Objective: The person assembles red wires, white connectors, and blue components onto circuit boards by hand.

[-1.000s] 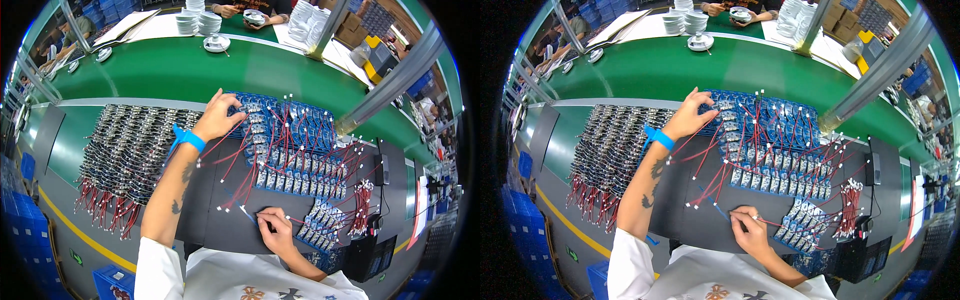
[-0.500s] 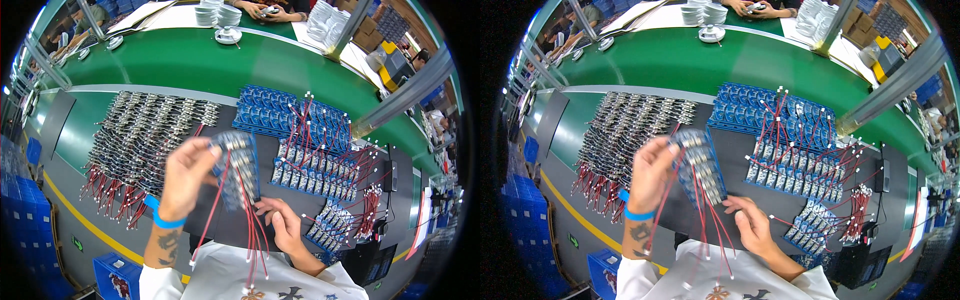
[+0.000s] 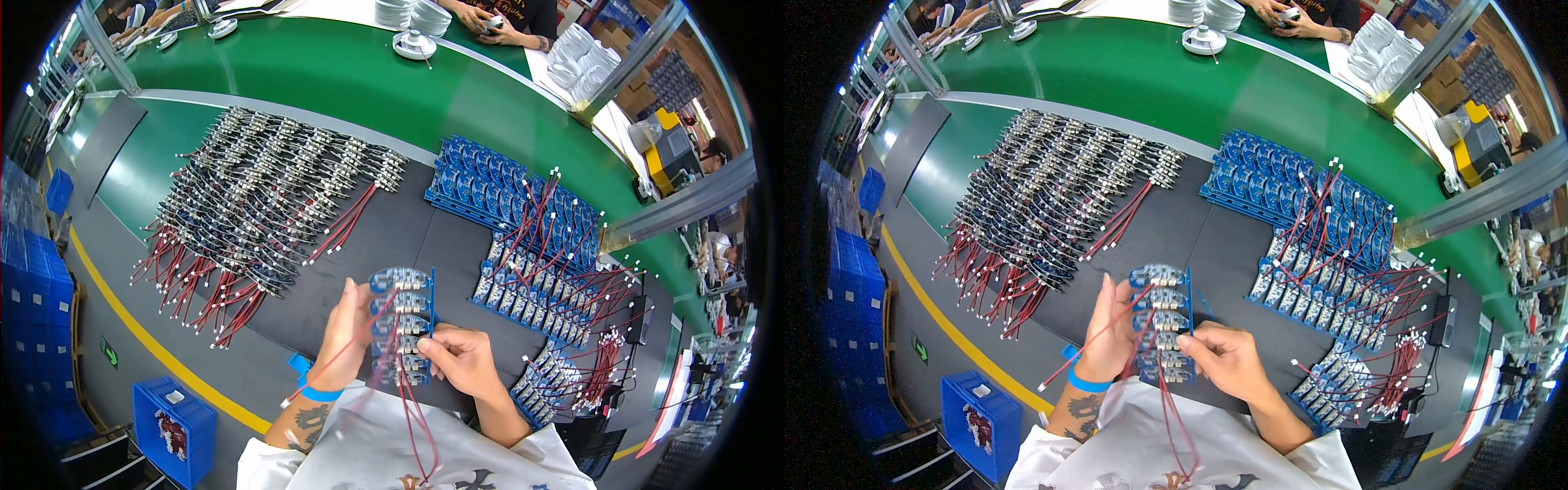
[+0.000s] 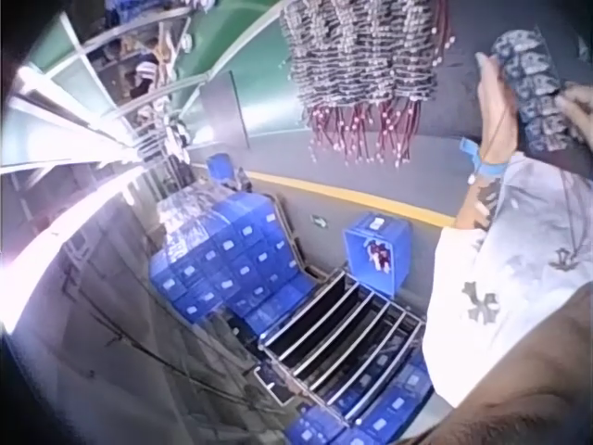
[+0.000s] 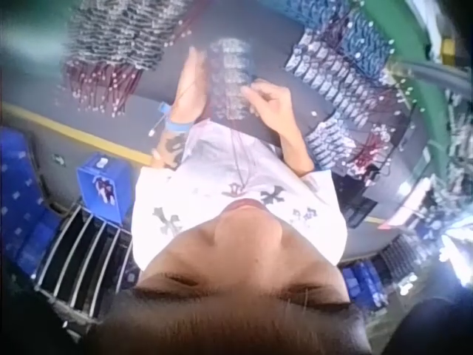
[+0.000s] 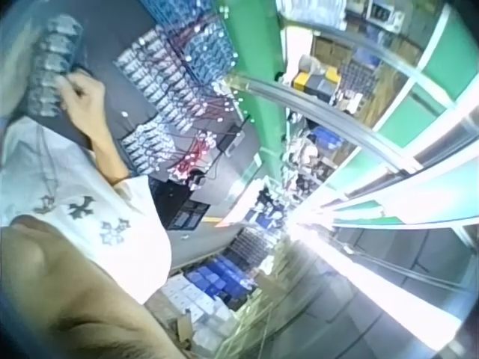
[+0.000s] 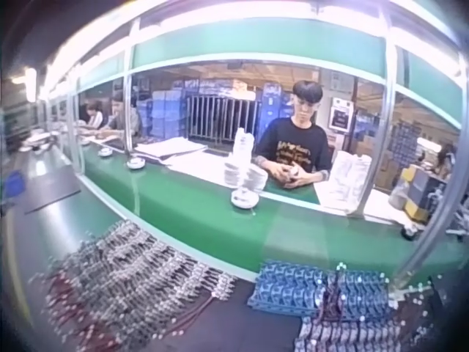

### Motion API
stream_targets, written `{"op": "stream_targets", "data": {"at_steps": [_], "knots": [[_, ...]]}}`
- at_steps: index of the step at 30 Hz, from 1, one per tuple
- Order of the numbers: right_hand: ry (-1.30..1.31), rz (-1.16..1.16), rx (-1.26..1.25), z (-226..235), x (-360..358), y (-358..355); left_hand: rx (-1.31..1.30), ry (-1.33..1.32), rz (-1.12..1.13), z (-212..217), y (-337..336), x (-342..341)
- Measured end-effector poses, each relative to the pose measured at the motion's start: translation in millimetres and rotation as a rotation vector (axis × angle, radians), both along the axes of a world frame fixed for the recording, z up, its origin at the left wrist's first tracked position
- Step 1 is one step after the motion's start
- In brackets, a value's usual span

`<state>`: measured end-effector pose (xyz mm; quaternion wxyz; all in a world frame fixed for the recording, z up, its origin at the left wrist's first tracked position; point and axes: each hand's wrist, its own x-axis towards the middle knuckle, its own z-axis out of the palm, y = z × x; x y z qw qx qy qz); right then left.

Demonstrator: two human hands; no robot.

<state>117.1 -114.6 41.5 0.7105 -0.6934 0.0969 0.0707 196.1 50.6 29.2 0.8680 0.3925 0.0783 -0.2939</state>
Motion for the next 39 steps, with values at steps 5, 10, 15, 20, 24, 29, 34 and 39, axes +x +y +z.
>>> {"op": "stream_targets", "data": {"at_steps": [5, 10, 15, 20, 24, 29, 34, 39], "knots": [[0.057, -0.031, 0.083, 6, 3, 13, 0.239, -0.226, 0.01, 3, -9, -16], [0.009, 0.178, -0.279, -1, -4, 10, 0.353, -0.252, 0.186, -10, -12, -26], [0.032, 0.286, -0.2, 11, -5, 6, 0.611, -0.407, 0.071, -10, -1, -26], [-0.164, 0.164, -0.239, 8, -2, -4, 1.045, -1.157, -0.033, -31, 40, -2], [-0.186, 0.097, -0.143, 5, -6, -5, 1.457, -1.404, -0.226, -22, 43, 1], [-0.201, 0.089, -0.1, -3, -14, -11, 1.511, -1.308, -0.21, -27, 39, 4], [-0.211, 0.109, -0.11, -4, -18, -20, 1.551, -1.32, -0.202, -31, 39, 3], [-0.18, 0.114, -0.058, -6, -25, -24, 1.542, -1.312, -0.195, -34, 39, 4]]}}
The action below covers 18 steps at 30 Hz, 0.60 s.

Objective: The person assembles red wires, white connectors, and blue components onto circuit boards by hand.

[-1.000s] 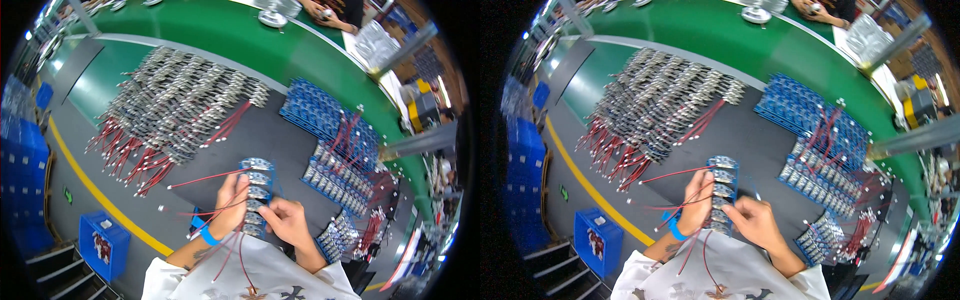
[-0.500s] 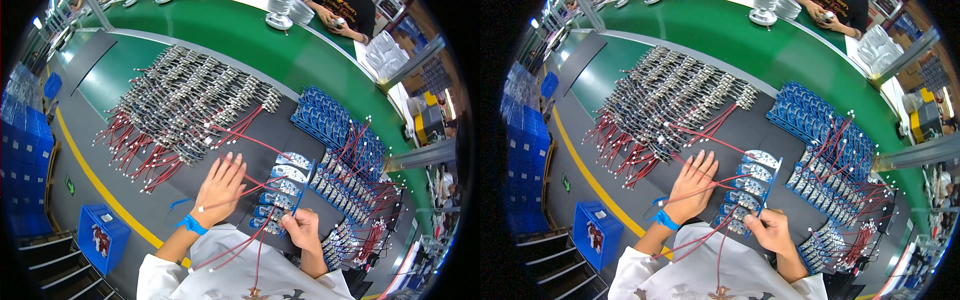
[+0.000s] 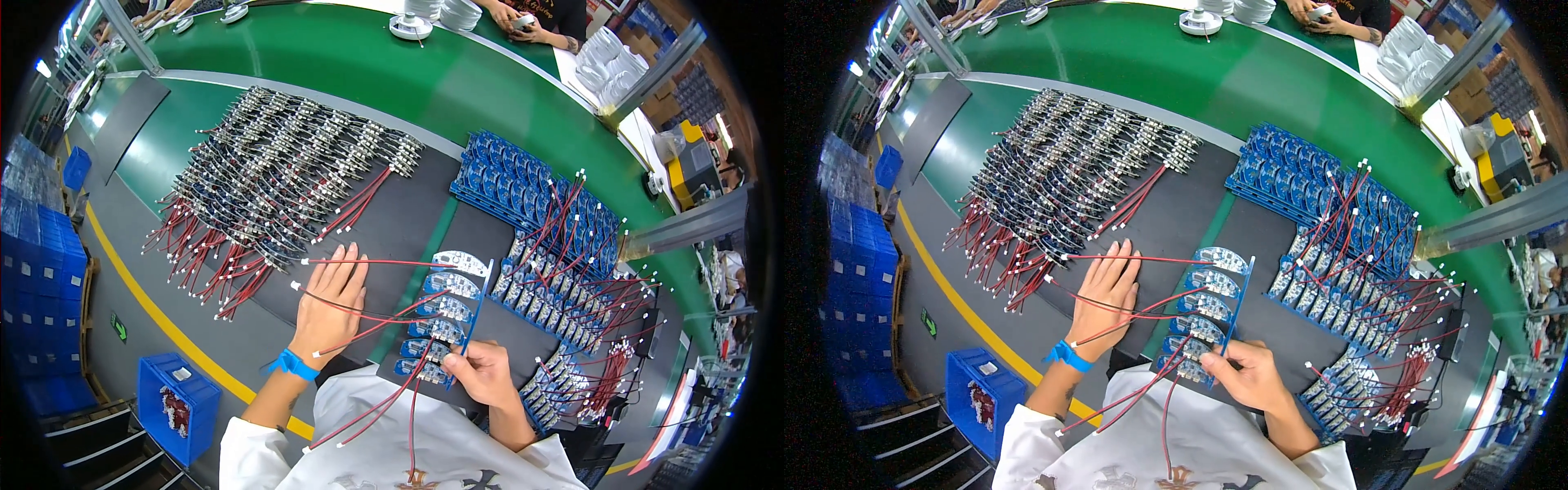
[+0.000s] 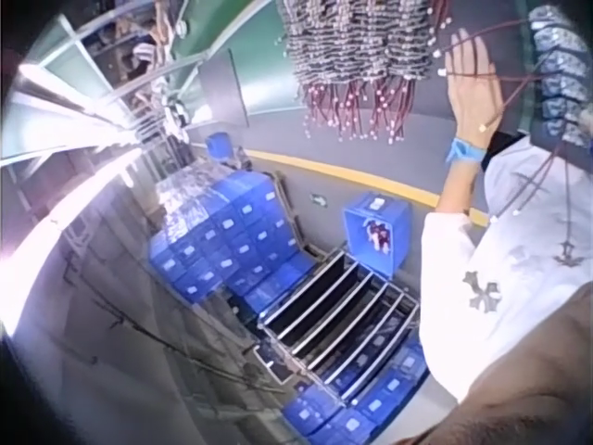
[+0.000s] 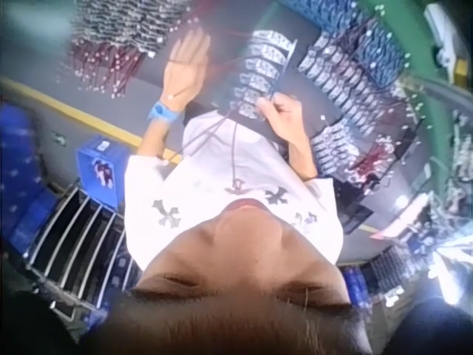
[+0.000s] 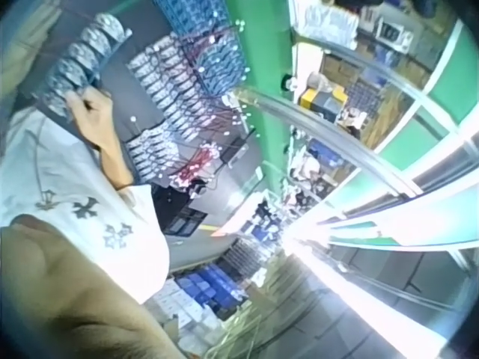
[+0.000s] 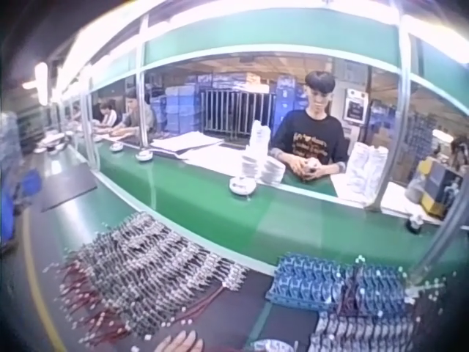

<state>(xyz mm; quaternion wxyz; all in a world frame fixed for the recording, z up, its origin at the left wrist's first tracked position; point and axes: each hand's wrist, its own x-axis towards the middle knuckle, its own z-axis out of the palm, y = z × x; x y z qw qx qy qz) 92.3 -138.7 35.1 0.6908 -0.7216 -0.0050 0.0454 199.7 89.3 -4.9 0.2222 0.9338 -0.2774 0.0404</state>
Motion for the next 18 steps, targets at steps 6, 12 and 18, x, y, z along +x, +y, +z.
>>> {"op": "stream_targets", "data": {"at_steps": [6, 12, 18], "knots": [[-0.01, 0.045, 0.033, -4, -3, -2, -0.214, 0.067, 0.032, 4, -15, -12], [-0.063, 0.011, 0.008, 5, 1, 6, -1.172, 1.245, 0.263, 41, -61, -49], [-0.012, 0.169, -0.145, 8, -3, -4, -1.282, 1.161, 0.162, 29, -71, -49]]}}
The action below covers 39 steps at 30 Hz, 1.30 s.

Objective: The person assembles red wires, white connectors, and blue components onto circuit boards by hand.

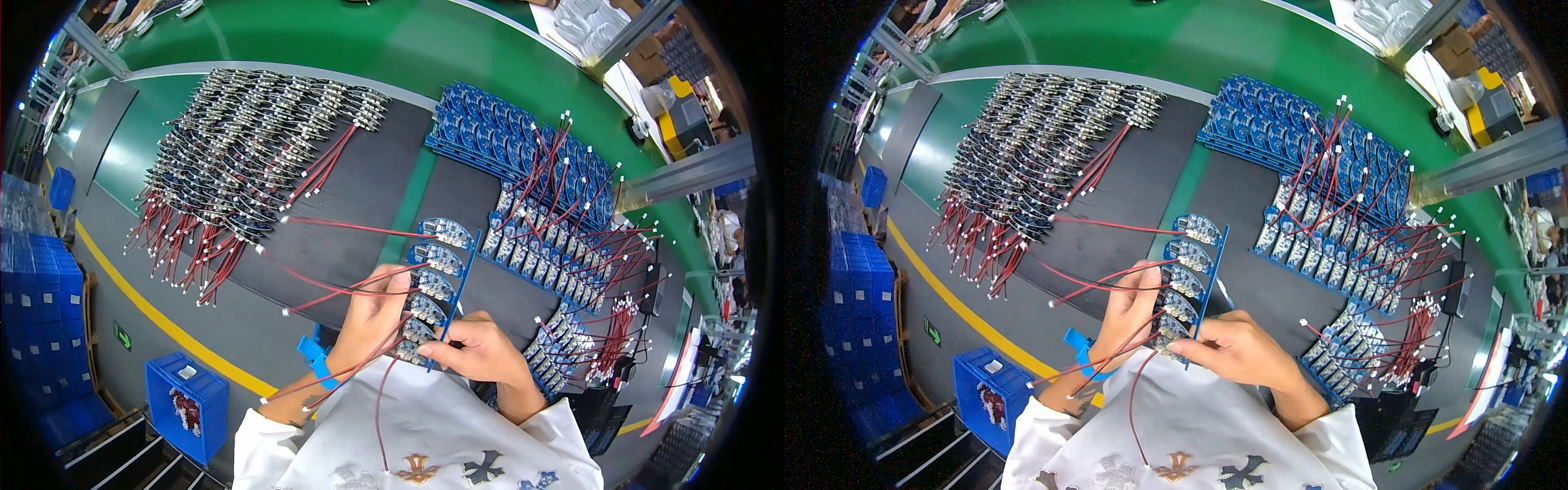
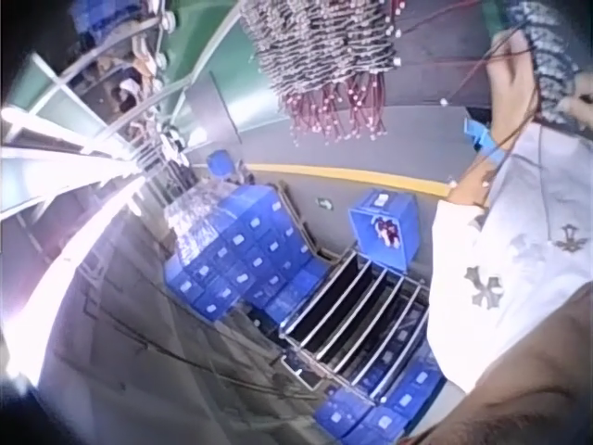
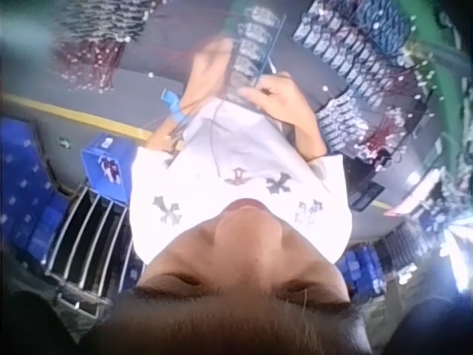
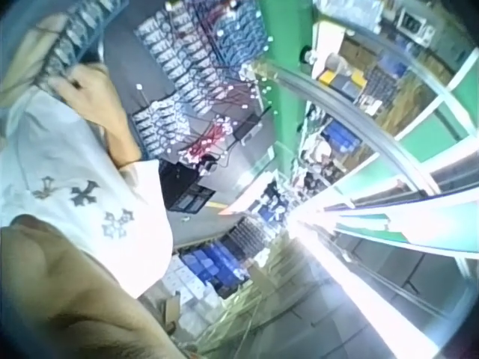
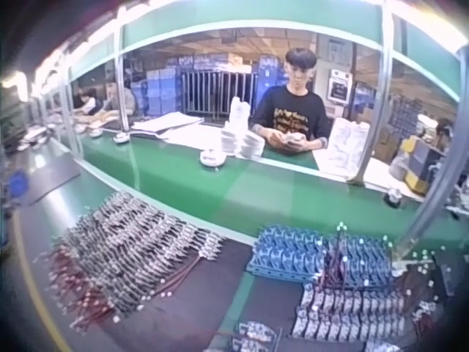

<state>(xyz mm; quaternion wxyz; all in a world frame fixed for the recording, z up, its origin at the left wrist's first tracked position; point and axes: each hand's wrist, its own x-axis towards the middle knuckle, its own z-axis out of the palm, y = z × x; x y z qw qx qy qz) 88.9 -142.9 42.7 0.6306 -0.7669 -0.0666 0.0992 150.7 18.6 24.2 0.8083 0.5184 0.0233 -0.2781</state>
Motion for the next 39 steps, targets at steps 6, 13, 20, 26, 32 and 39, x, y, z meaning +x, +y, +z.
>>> {"op": "stream_targets", "data": {"at_steps": [6, 13, 20, 26, 32, 39], "knots": [[-0.029, 0.066, -0.077, 8, 1, 1, 0.152, -0.155, 0.054, -11, -4, -5], [0.067, 0.152, 0.125, -2, -3, -2, -0.008, 0.109, 0.063, -7, -15, -6], [-0.039, 0.205, -0.101, 3, -6, -6, 0.255, -0.229, 0.079, 2, -9, -9], [-0.081, 0.254, 0.038, -11, -6, -6, 0.014, -0.04, 0.021, -12, -12, -6], [-0.07, 0.27, 0.076, -17, -12, -8, -0.046, 0.094, 0.017, -15, -17, -9], [-0.149, -0.117, -0.142, -4, 3, -14, 0.334, -0.358, -0.039, -18, -14, -9]]}}
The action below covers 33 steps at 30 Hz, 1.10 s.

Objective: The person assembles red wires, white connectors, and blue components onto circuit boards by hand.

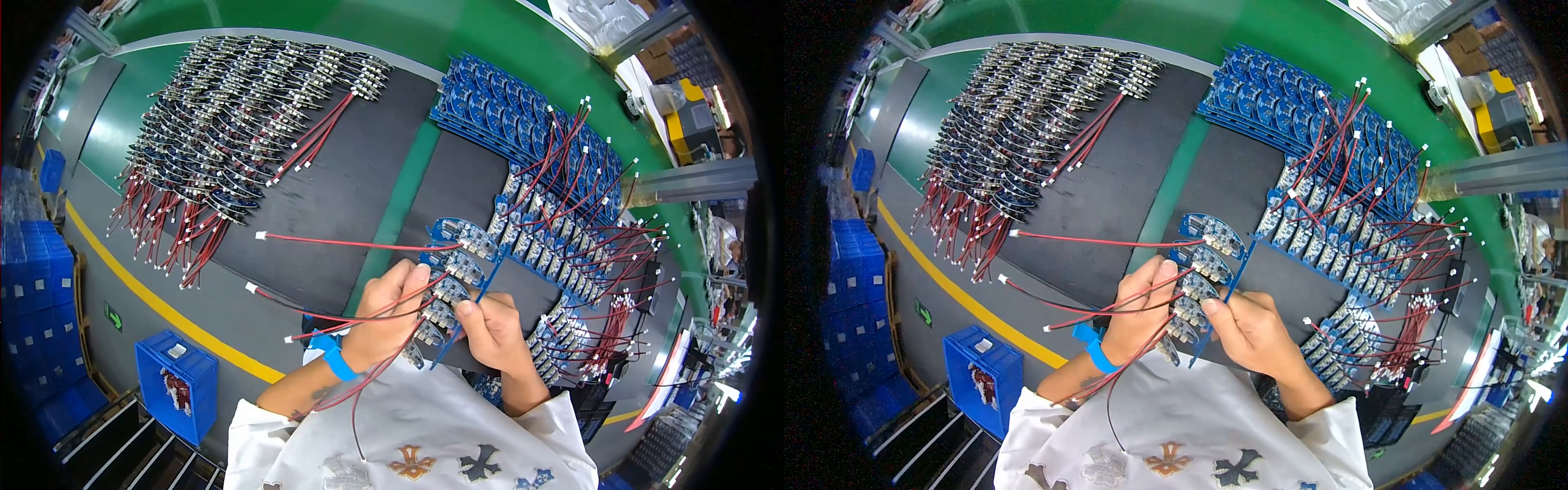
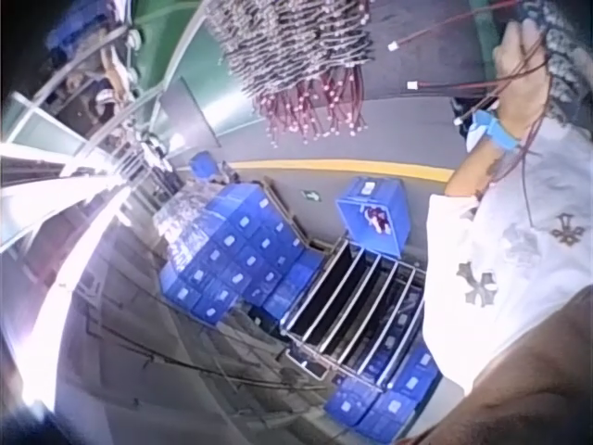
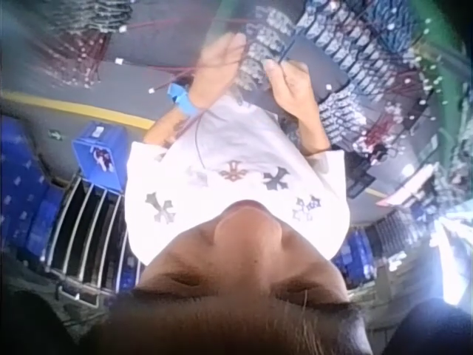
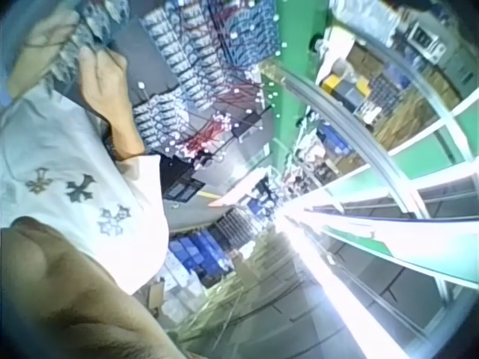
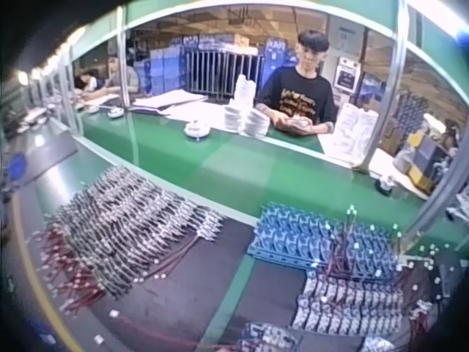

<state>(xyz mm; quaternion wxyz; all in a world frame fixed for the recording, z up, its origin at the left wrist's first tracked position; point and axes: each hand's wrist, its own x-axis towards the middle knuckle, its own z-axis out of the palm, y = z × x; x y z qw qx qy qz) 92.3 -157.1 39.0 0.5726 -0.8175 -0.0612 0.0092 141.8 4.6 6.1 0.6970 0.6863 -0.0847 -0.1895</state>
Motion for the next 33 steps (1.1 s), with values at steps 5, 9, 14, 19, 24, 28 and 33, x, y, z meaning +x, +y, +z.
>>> {"op": "stream_targets", "data": {"at_steps": [5, 9, 14, 19, 24, 28, 33], "knots": [[-0.014, 0.015, 0.158, -16, -2, 4, -0.24, 0.292, -0.1, 8, 6, 7], [-0.002, 0.062, 0.387, -20, 4, 12, -0.484, 0.523, -0.118, 23, 7, 14], [0.056, 0.088, 0.408, -22, 19, 11, -0.306, 0.267, -0.09, 16, 11, 27], [0.143, 0.195, 0.819, -24, 28, 19, -0.407, 0.321, -0.277, 1, 26, 39], [0.001, -0.037, 0.834, -32, 36, 27, -0.24, 0.2, 0.114, 0, 21, 63], [-0.041, -0.123, 0.736, -33, 36, 18, 0.258, -0.541, 0.313, -20, 26, 118], [-0.027, -0.169, 0.769, -36, 34, 14, 0.529, -0.814, 0.32, -21, 30, 132]]}}
